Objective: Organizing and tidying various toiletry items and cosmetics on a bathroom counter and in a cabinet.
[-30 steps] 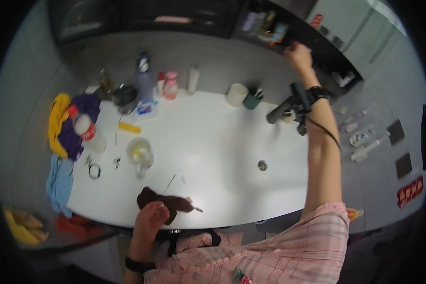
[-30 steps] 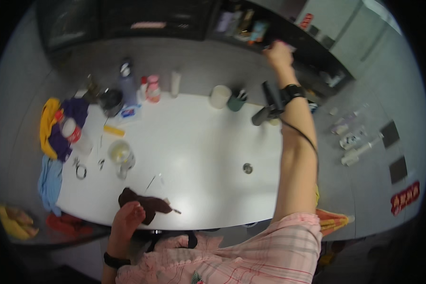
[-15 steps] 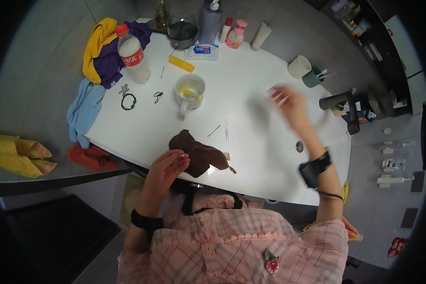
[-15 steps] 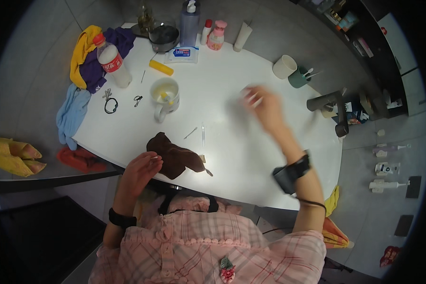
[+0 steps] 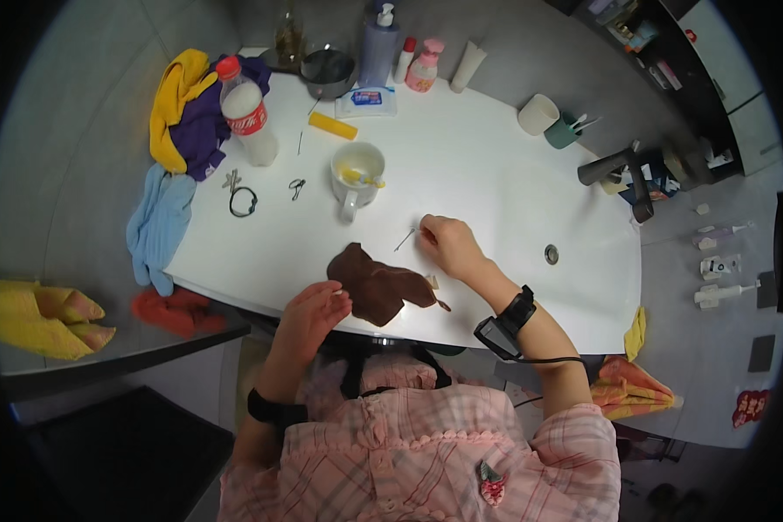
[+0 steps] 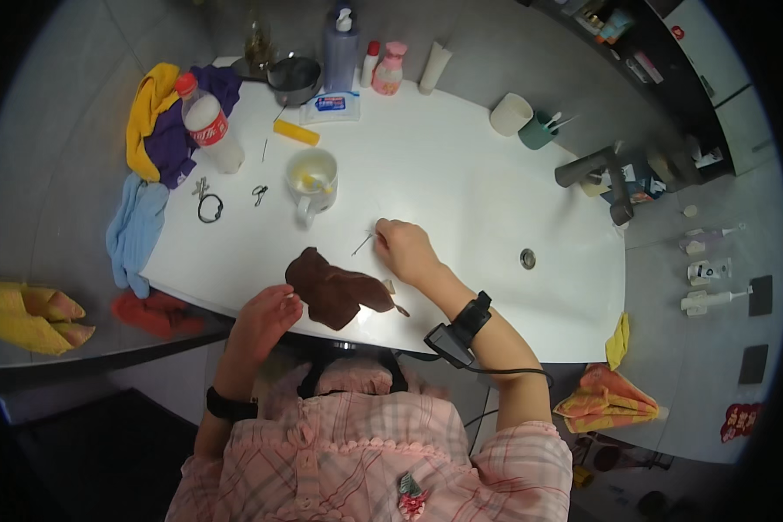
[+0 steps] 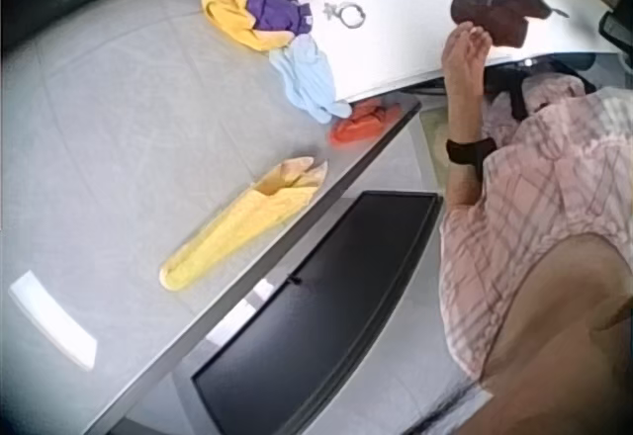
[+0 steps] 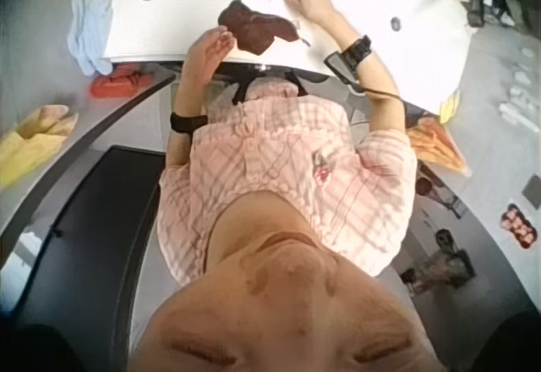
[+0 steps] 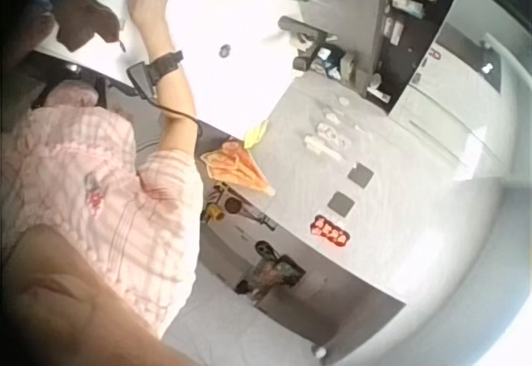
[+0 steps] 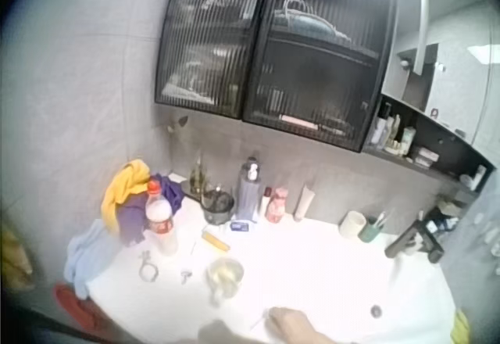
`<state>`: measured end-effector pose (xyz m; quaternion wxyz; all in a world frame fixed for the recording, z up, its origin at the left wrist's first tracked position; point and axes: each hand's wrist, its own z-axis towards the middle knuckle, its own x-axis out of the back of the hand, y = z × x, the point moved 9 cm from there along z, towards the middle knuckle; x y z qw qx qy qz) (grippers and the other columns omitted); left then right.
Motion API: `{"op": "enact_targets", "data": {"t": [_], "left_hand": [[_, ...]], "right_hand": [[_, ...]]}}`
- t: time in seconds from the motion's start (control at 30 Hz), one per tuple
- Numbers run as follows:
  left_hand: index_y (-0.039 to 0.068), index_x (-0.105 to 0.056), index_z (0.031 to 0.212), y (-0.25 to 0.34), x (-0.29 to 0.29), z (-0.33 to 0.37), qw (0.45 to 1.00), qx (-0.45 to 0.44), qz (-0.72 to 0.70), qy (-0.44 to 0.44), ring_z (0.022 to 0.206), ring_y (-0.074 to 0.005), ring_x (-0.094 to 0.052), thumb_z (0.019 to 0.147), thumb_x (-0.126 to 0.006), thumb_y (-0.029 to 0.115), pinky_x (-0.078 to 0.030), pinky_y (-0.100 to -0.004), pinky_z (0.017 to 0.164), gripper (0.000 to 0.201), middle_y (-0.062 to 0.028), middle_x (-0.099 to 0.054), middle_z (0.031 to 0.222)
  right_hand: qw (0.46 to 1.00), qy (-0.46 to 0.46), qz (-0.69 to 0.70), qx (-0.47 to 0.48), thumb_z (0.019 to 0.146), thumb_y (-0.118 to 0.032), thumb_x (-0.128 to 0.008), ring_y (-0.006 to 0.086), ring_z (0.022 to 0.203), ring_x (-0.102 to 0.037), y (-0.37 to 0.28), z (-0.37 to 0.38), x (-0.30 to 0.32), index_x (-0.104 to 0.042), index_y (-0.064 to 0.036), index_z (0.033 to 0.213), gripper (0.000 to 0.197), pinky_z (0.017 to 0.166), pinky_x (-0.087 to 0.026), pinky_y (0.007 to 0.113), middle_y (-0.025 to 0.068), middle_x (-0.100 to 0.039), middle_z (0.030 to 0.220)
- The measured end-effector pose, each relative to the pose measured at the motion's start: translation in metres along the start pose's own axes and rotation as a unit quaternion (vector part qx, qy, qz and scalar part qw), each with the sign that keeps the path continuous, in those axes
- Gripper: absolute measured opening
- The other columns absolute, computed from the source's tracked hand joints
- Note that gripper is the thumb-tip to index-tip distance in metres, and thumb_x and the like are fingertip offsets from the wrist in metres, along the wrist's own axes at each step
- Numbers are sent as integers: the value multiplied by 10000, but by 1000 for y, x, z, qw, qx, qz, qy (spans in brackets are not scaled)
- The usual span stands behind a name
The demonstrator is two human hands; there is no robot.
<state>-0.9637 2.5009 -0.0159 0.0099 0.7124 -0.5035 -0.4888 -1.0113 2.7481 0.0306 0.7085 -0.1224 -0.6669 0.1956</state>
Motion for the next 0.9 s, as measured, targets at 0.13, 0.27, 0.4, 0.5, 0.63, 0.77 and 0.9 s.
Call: {"op": "enact_targets", "data": {"t": [0.13, 0.27, 0.4, 0.5, 0.63, 0.77, 0.9], "left_hand": [[1, -540, 1052, 16, 14, 1, 967, -98, 231, -40, 849, -189, -562, 929, -551, 117, -491, -317, 771, 169, -68, -548, 891], [4, -535, 1029, 5, 29, 7, 998, 12, 47, 33, 826, -163, -542, 934, -540, 128, -473, -286, 746, 157, -57, -538, 879], [-17, -553, 1048, 6, 26, 11, 999, -3, 35, 28, 830, -192, -577, 933, -539, 102, -497, -313, 760, 166, -87, -569, 879], [-20, -547, 1053, 7, 21, 11, 999, -21, 26, 17, 831, -195, -574, 931, -538, 97, -497, -315, 757, 170, -93, -570, 883], [6, -550, 1028, 5, 27, 12, 998, -42, -31, 21, 832, -182, -566, 925, -559, 110, -491, -314, 766, 147, -71, -569, 882], [32, -560, 1001, 4, 36, 7, 992, -81, -63, 71, 829, -165, -566, 923, -580, 135, -488, -315, 772, 130, -47, -565, 869], [47, -579, 1001, -1, 40, 6, 987, -93, -71, 106, 840, -184, -583, 916, -602, 161, -500, -340, 761, 144, -61, -593, 906]], "right_hand": [[991, 75, 40, -107, 911, -135, -541, 396, 668, -595, 11, 11, 39, -552, -35, 954, 109, 608, -467, 450, 198, -615, 715], [911, 389, 68, -121, 928, -240, -584, 219, 541, -517, 78, 1, 180, -606, -31, 847, 226, 564, -431, 342, 145, -572, 624], [815, 556, 13, -162, 961, -183, -462, 174, 666, -577, 136, -17, 338, -633, -19, 973, 237, 636, -447, 324, 106, -609, 724], [791, 581, 18, -191, 920, -121, -480, 200, 705, -650, 188, -7, 406, -609, -19, 1047, 208, 660, -485, 337, 94, -646, 747], [792, 540, 81, -274, 880, -182, -570, 223, 823, -701, 235, 13, 435, -649, -44, 933, 168, 680, -530, 343, 116, -702, 838], [720, 528, -257, -369, 837, -313, -644, 265, 843, -695, 220, 27, 453, -708, -108, 878, 219, 675, -526, 372, 100, -712, 867], [829, 402, -102, -376, 811, -386, -678, 203, 976, -660, 256, 65, 430, -711, -92, 952, 327, 764, -514, 388, 158, -695, 955]]}}
